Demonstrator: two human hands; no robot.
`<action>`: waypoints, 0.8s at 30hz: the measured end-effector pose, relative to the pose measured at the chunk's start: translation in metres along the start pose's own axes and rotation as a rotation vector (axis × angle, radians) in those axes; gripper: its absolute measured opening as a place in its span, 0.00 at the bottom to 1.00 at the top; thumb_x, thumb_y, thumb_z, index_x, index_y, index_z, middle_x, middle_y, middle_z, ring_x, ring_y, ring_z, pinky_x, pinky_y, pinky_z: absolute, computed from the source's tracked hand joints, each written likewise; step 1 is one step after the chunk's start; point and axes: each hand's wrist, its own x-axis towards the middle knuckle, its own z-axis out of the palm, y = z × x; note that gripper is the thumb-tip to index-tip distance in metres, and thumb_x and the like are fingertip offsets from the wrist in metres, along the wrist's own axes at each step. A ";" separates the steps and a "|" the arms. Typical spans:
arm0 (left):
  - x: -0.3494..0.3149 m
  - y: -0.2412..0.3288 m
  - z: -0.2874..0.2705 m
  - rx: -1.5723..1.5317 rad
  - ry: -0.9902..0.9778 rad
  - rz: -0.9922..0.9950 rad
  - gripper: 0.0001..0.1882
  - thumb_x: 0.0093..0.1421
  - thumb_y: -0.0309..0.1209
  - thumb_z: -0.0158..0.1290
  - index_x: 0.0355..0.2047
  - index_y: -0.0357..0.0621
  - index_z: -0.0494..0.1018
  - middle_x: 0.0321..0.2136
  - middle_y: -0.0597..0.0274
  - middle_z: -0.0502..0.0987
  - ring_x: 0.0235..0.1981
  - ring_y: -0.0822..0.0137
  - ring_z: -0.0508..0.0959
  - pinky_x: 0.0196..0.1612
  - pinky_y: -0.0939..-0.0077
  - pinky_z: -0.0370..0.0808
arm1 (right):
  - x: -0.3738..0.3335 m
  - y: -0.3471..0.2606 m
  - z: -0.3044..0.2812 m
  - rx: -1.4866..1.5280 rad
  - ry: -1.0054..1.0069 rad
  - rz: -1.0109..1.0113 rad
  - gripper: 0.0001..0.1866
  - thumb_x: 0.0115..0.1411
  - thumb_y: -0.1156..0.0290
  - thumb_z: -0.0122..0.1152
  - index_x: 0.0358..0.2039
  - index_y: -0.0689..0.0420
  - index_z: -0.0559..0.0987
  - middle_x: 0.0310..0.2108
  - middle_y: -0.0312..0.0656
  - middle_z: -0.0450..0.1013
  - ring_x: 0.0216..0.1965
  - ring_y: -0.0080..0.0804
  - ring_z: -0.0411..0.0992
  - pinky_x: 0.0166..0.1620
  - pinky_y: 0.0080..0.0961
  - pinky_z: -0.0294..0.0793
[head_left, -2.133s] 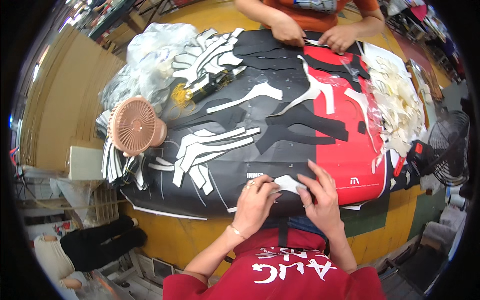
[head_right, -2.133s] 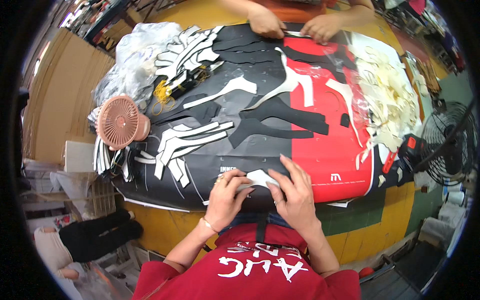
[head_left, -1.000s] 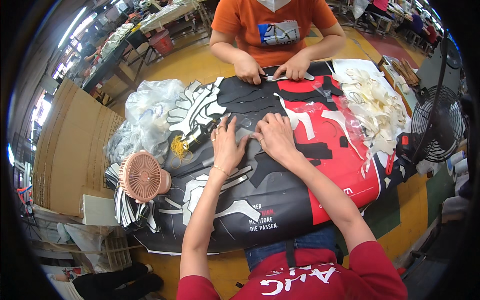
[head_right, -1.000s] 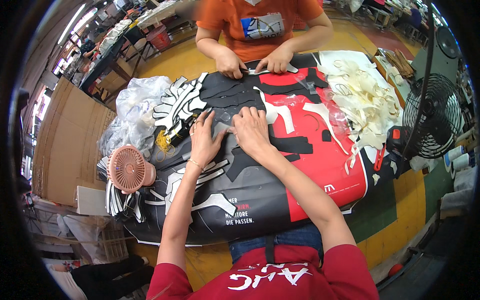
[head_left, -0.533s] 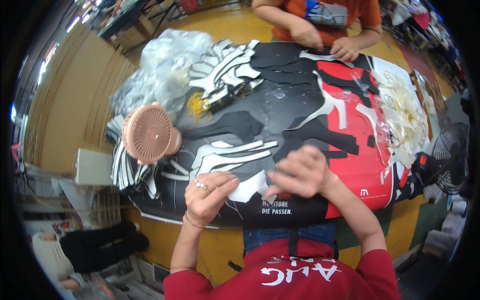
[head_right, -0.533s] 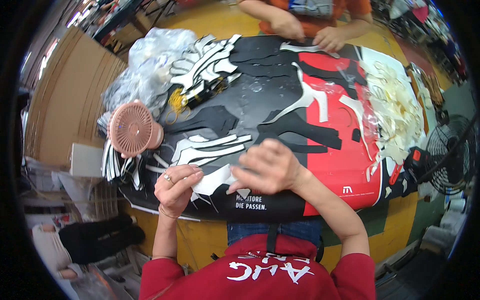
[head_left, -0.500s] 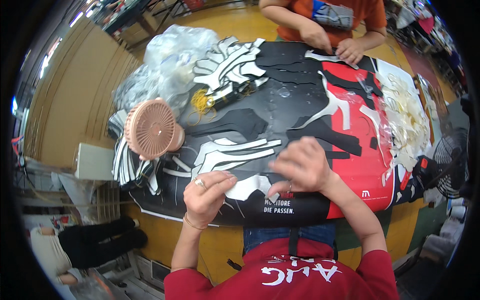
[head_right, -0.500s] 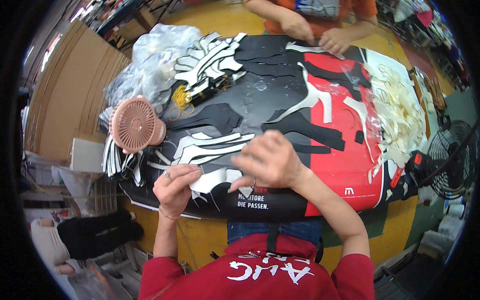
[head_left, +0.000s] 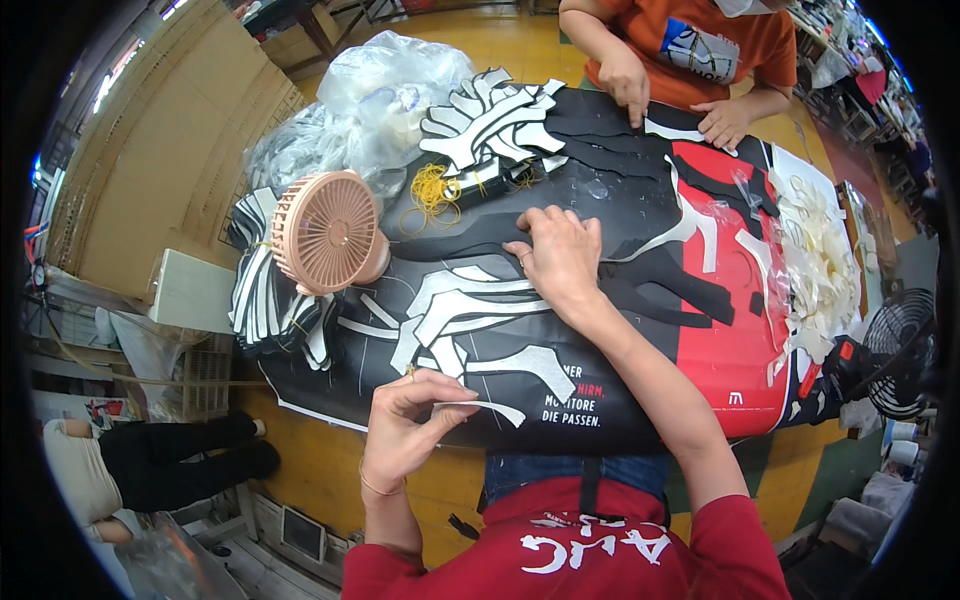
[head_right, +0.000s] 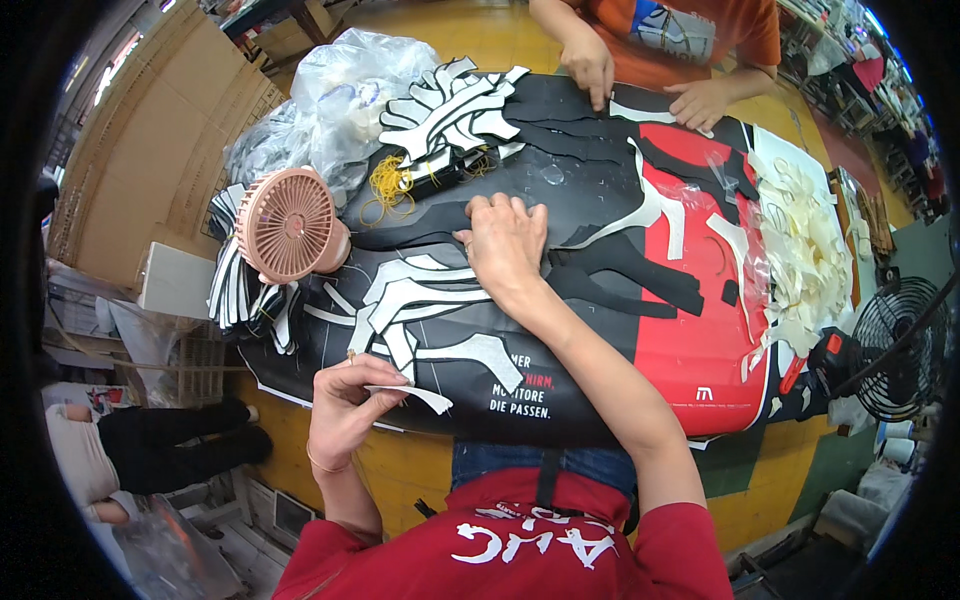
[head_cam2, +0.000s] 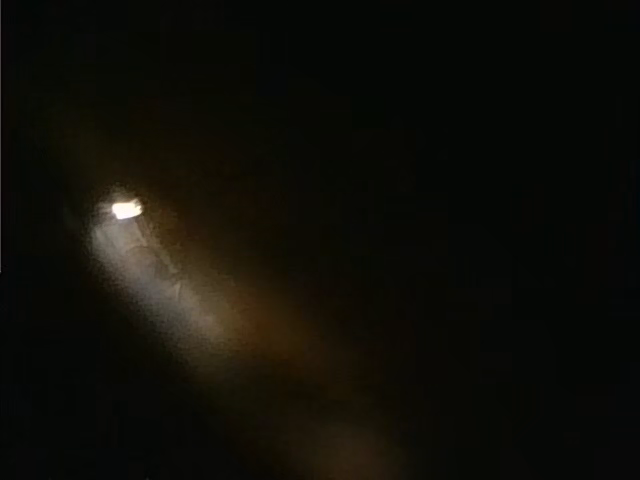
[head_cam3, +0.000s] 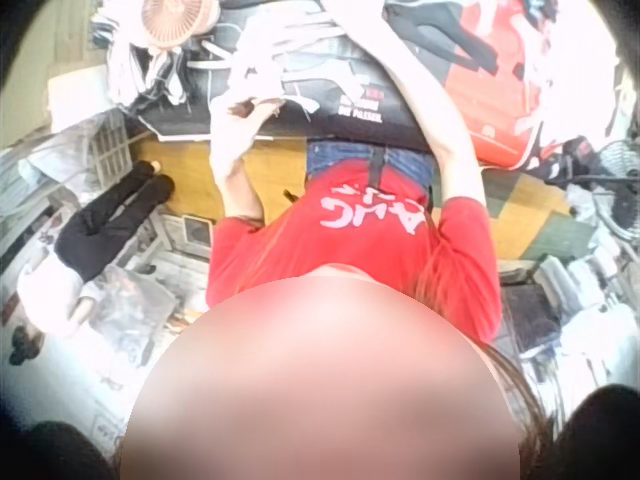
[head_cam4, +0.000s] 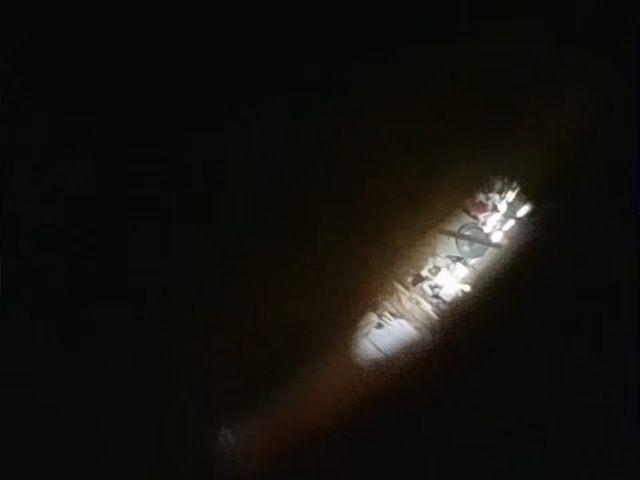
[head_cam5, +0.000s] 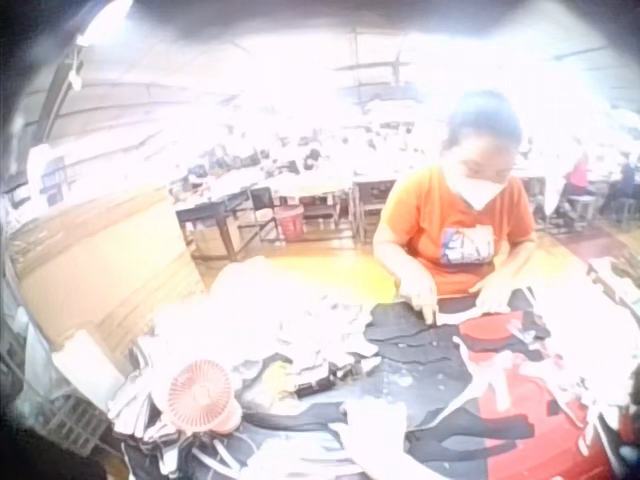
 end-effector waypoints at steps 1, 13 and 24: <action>0.000 0.002 0.001 -0.005 0.006 -0.022 0.09 0.53 0.13 0.63 0.35 0.35 0.83 0.33 0.59 0.81 0.32 0.73 0.79 0.35 0.82 0.77 | -0.001 -0.002 0.001 -0.009 0.020 -0.001 0.13 0.55 0.59 0.71 0.35 0.53 0.82 0.37 0.36 0.76 0.42 0.36 0.74 0.47 0.37 0.62; 0.001 0.022 0.034 0.094 -0.301 -0.134 0.09 0.54 0.19 0.65 0.37 0.38 0.85 0.27 0.61 0.81 0.26 0.76 0.77 0.29 0.82 0.73 | -0.065 0.003 -0.076 0.791 0.051 -0.295 0.08 0.59 0.79 0.64 0.40 0.63 0.80 0.34 0.42 0.79 0.30 0.31 0.79 0.36 0.26 0.76; 0.025 0.003 0.152 0.285 -0.690 -0.241 0.09 0.59 0.30 0.64 0.36 0.38 0.83 0.20 0.59 0.78 0.18 0.70 0.75 0.26 0.73 0.70 | -0.228 0.104 -0.136 -0.077 0.216 0.391 0.16 0.59 0.68 0.68 0.46 0.60 0.81 0.43 0.46 0.75 0.37 0.36 0.74 0.41 0.34 0.72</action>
